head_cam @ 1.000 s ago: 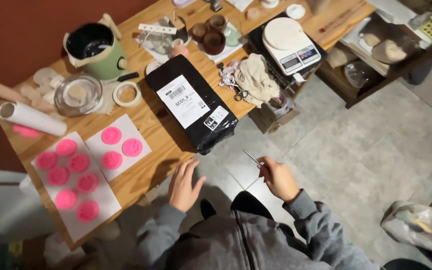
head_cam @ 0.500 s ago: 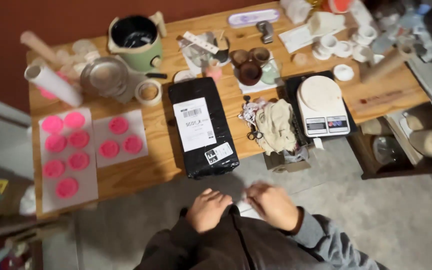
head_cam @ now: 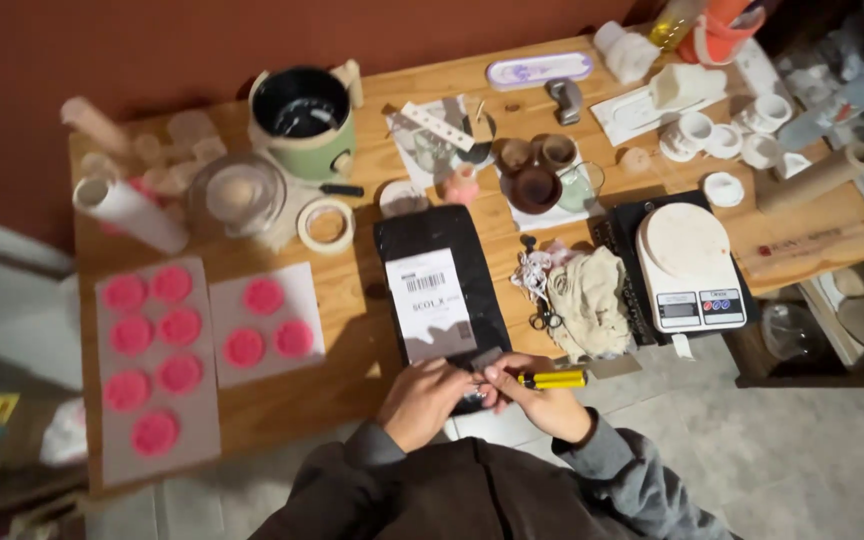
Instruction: The person uses a utility knife to open a taped cardboard box on a workshop table, then removes a white block and a piece of paper from inside.
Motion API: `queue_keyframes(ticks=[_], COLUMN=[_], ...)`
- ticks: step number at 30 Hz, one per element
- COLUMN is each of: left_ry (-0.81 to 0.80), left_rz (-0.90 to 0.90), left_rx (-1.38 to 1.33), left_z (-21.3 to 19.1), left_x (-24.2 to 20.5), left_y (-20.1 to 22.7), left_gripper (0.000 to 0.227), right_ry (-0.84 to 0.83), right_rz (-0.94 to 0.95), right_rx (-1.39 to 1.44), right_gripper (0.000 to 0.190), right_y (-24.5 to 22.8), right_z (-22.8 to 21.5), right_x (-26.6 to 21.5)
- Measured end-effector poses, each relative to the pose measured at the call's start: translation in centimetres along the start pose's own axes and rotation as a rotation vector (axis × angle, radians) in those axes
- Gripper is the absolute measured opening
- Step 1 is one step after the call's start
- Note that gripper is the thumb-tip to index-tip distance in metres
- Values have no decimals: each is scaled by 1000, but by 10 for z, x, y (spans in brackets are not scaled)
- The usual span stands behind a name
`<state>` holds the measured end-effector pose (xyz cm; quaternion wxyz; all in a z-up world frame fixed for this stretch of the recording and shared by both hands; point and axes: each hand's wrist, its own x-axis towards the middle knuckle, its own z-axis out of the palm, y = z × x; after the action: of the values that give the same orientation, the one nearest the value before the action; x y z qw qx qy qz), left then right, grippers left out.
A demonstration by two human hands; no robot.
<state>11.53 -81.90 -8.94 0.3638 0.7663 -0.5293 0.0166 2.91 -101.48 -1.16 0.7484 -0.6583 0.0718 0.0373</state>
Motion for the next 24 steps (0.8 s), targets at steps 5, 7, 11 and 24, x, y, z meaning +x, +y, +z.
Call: queue_keyframes(ticks=[5, 7, 11, 24], left_ry=[140, 158, 134, 281], left_rz=[-139, -140, -277, -247], left_rx=[71, 94, 191, 389], left_z=[-41, -31, 8, 28], left_x=[65, 94, 134, 141], left_y=[-90, -122, -162, -172], left_gripper=[29, 31, 38, 34], right_ry=[538, 593, 728, 616], right_rz=[-165, -177, -265, -349], right_rx=[-603, -497, -453, -716], right_gripper=[26, 37, 50, 41], right_y=[17, -2, -21, 18], right_z=[-30, -37, -31, -35], right_x=[82, 129, 198, 209])
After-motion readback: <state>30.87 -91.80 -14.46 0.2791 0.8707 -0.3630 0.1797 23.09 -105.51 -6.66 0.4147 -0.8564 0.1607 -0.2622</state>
